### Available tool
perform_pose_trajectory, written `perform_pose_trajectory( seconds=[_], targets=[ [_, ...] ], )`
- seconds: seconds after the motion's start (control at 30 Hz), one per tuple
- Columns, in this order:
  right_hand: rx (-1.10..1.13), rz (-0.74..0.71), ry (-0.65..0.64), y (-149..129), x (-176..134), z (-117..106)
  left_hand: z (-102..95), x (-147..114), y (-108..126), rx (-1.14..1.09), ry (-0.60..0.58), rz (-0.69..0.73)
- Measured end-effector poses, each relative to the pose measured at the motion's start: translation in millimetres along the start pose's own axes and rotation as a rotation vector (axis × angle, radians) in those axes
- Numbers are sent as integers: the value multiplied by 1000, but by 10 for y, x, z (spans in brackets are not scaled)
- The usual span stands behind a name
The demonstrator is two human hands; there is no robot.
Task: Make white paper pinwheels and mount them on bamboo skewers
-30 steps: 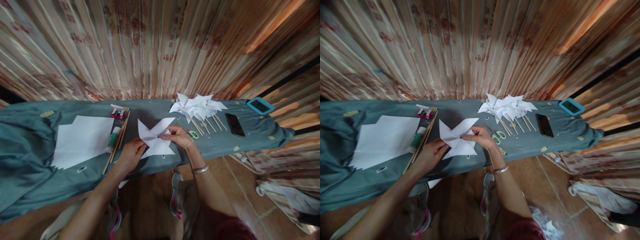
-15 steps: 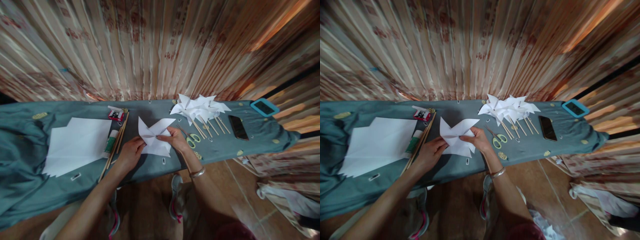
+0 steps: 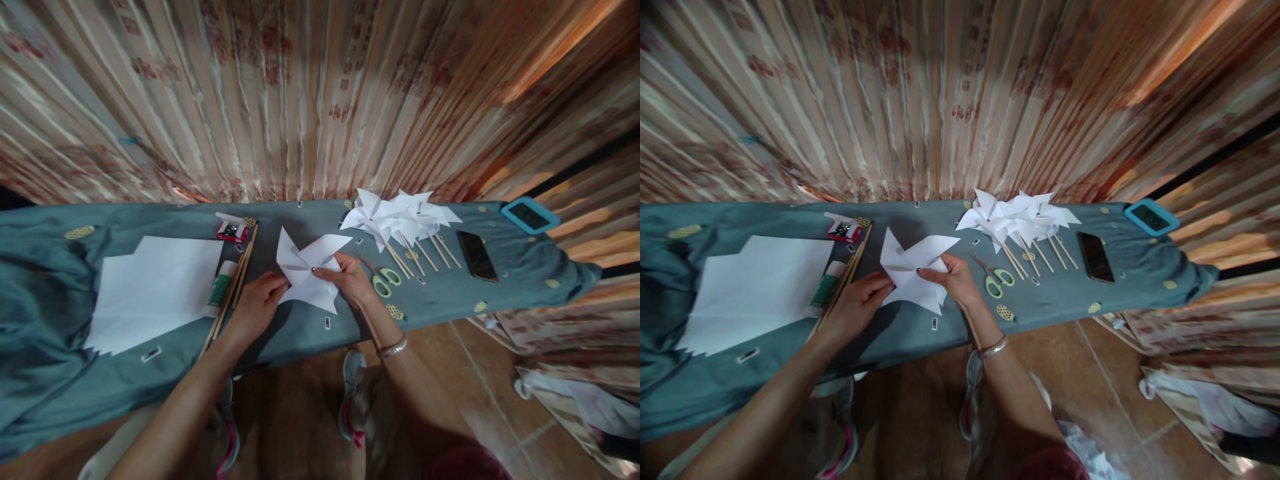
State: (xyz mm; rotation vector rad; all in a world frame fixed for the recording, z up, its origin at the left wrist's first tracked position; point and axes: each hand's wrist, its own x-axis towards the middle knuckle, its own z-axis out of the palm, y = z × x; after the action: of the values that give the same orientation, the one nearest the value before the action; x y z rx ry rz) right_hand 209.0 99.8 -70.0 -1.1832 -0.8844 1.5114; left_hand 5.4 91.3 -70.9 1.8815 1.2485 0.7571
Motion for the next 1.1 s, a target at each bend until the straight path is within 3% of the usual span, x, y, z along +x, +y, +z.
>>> perform_pose_trajectory(
  seconds=[0.17, 0.3, 0.4, 0.5, 0.6, 0.73, 0.83, 0.97, 1.1],
  targets=[
    [-5, -10, -11, -58, -45, -60, -76, 23, -85, 20, 54, -87],
    [33, 20, -70, -113, -88, -93, -96, 20, -81, 53, 171, -30],
    [27, 42, -86, -106, -99, -73, -32, -1, 8, -270, 201, -81],
    [8, 75, -144, -73, -108, -10, 98, -20, 122, -735, 64, -206],
    [-8, 72, -192, -45, -121, 67, 215, -27, 203, -848, 141, -399],
    [-87, 11, -177, -6, -93, 109, 257, -14, 218, -878, 287, -445],
    [-145, -124, -58, 5, -53, 70, 244, 5, 180, -915, 346, -433],
    [-425, -466, 220, -68, -116, 46, 233, 32, 128, -941, 425, -383],
    [-694, -613, 167, -119, -283, 159, 235, 50, 138, -893, 452, -361]
  ],
)
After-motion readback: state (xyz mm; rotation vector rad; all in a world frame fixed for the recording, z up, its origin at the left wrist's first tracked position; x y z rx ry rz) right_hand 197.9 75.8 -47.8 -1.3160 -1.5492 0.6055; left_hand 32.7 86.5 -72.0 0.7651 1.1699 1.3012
